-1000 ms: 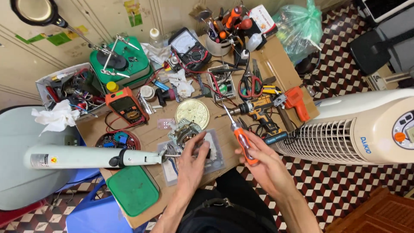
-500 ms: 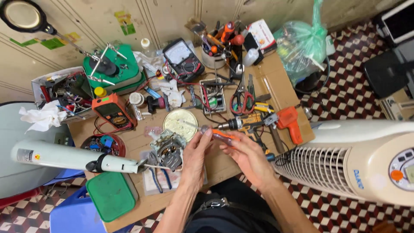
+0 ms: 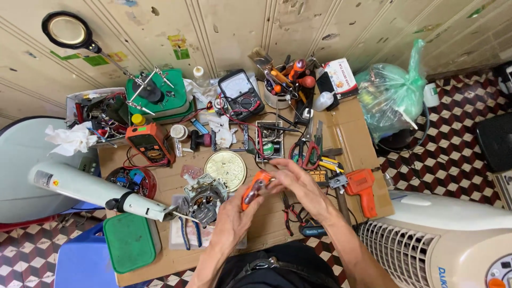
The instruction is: The person works on a small engine assembly at a cluttered workbench, holding the engine with one hand while using a cordless drill on it, then picks up a screwdriver and pliers to work on the engine and small parts, and finally sorts through tools and components on the bench.
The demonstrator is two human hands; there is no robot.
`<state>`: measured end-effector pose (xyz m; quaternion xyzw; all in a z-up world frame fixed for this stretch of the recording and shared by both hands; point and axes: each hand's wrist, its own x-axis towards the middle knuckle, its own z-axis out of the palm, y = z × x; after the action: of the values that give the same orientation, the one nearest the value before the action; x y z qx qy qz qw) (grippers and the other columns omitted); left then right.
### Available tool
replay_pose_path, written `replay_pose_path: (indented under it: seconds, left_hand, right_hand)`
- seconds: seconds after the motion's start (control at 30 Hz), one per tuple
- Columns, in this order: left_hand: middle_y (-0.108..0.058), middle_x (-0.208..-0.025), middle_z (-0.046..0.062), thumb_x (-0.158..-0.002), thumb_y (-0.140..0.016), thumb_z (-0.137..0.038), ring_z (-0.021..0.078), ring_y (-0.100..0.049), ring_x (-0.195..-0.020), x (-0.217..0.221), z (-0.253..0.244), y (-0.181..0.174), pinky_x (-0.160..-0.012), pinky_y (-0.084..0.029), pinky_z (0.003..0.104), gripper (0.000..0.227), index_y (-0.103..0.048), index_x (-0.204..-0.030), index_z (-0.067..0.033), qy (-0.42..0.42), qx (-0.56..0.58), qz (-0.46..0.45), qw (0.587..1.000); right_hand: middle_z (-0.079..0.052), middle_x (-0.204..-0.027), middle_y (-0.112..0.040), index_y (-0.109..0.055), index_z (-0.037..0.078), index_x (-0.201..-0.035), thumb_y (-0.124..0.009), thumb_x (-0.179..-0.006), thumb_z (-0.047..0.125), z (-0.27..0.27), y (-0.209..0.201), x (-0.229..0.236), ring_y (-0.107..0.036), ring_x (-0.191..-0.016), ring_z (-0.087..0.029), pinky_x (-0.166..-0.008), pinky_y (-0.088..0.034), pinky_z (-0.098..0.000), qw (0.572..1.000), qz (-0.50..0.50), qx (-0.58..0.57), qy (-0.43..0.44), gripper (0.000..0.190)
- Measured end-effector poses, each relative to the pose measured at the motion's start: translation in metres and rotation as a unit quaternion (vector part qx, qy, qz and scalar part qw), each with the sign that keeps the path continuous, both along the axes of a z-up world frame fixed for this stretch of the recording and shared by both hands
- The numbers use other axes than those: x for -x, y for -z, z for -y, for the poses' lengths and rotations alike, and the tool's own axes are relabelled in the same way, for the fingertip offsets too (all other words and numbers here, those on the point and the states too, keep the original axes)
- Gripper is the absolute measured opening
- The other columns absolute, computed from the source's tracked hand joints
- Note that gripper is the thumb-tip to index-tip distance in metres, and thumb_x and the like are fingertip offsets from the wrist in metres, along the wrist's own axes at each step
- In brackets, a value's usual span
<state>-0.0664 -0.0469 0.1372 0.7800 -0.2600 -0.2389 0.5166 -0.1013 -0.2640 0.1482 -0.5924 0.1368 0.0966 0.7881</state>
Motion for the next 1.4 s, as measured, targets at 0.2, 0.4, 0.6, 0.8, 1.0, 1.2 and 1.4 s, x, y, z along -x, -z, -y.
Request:
replay_pose_path:
  seconds: [0.2, 0.4, 0.6, 0.8, 1.0, 1.2, 1.4]
  left_hand:
    - [-0.066, -0.082, -0.002, -0.092, -0.075, -0.038, 0.0101, -0.057, -0.070, -0.004, -0.023, 0.055, -0.064, -0.049, 0.027, 0.051, -0.068, -0.128, -0.0032, -0.225, -0.005, -0.164, 0.960]
    - [-0.053, -0.072, 0.012, -0.098, -0.066, -0.047, 0.0084, -0.039, -0.047, -0.017, -0.025, 0.017, -0.041, -0.025, 0.025, 0.050, -0.078, -0.118, -0.0033, -0.377, 0.040, -0.378, 0.845]
    - [-0.079, -0.100, 0.006, -0.091, -0.060, -0.040, 0.0101, -0.051, -0.047, -0.013, -0.033, 0.043, -0.037, -0.032, 0.026, 0.042, -0.073, -0.110, -0.0053, -0.438, 0.118, -0.377, 0.807]
    - [-0.076, -0.107, 0.009, -0.094, -0.063, -0.035, 0.0174, -0.072, -0.076, -0.012, -0.030, 0.064, -0.066, -0.061, 0.032, 0.038, -0.072, -0.108, -0.0013, -0.482, 0.132, -0.386, 0.775]
    - [-0.075, -0.104, 0.012, -0.093, -0.066, -0.032, 0.0203, -0.072, -0.080, -0.003, -0.034, 0.104, -0.068, -0.063, 0.037, 0.035, -0.072, -0.102, 0.0006, -0.495, 0.156, -0.367, 0.772]
    - [-0.073, -0.098, 0.012, -0.093, -0.069, -0.030, 0.0199, -0.071, -0.079, -0.004, -0.027, 0.116, -0.071, -0.064, 0.038, 0.031, -0.063, -0.093, 0.0010, -0.507, 0.181, -0.355, 0.764]
    - [-0.070, -0.089, 0.014, -0.093, -0.070, -0.030, 0.0192, -0.070, -0.078, -0.006, -0.026, 0.118, -0.070, -0.062, 0.037, 0.029, -0.068, -0.097, -0.0007, -0.498, 0.192, -0.374, 0.758]
  right_hand:
    - [-0.011, -0.101, -0.071, -0.061, -0.003, -0.124, -0.064, -0.098, 0.019, 0.064, 0.102, -0.030, -0.070, -0.087, -0.017, -0.077, -0.057, -0.0286, 0.981, -0.092, 0.093, 0.141, 0.034]
    - [-0.009, -0.099, -0.069, -0.061, -0.002, -0.124, -0.060, -0.100, 0.011, 0.108, 0.096, -0.089, -0.068, -0.081, -0.013, -0.068, -0.055, -0.0251, 0.946, -0.013, 0.201, 0.255, 0.028]
    - [-0.010, -0.103, -0.068, -0.062, 0.001, -0.132, -0.059, -0.100, 0.010, 0.137, 0.105, -0.148, -0.066, -0.078, -0.014, -0.067, -0.053, -0.0277, 0.938, 0.062, 0.258, 0.224, 0.033]
    - [-0.008, -0.106, -0.074, -0.060, 0.017, -0.141, -0.062, -0.093, 0.012, 0.137, 0.114, -0.164, -0.070, -0.084, -0.019, -0.080, -0.056, -0.0353, 0.878, -0.108, 0.464, 0.049, 0.048]
    - [-0.014, -0.104, -0.075, -0.070, 0.011, -0.129, -0.062, -0.098, 0.019, 0.112, 0.053, -0.168, -0.072, -0.091, -0.025, -0.085, -0.055, -0.0364, 0.848, -0.076, 0.516, 0.091, 0.032]
    - [-0.017, -0.113, -0.072, -0.069, 0.001, -0.118, -0.056, -0.096, 0.003, 0.108, 0.033, -0.201, -0.070, -0.104, -0.033, -0.092, -0.053, -0.0409, 0.799, 0.198, 0.565, 0.065, 0.026]
    - [-0.022, -0.103, -0.071, -0.073, 0.000, -0.108, -0.071, -0.085, 0.011, 0.120, 0.054, -0.227, -0.066, -0.100, -0.042, -0.087, -0.050, -0.0470, 0.763, 0.207, 0.609, -0.067, 0.026]
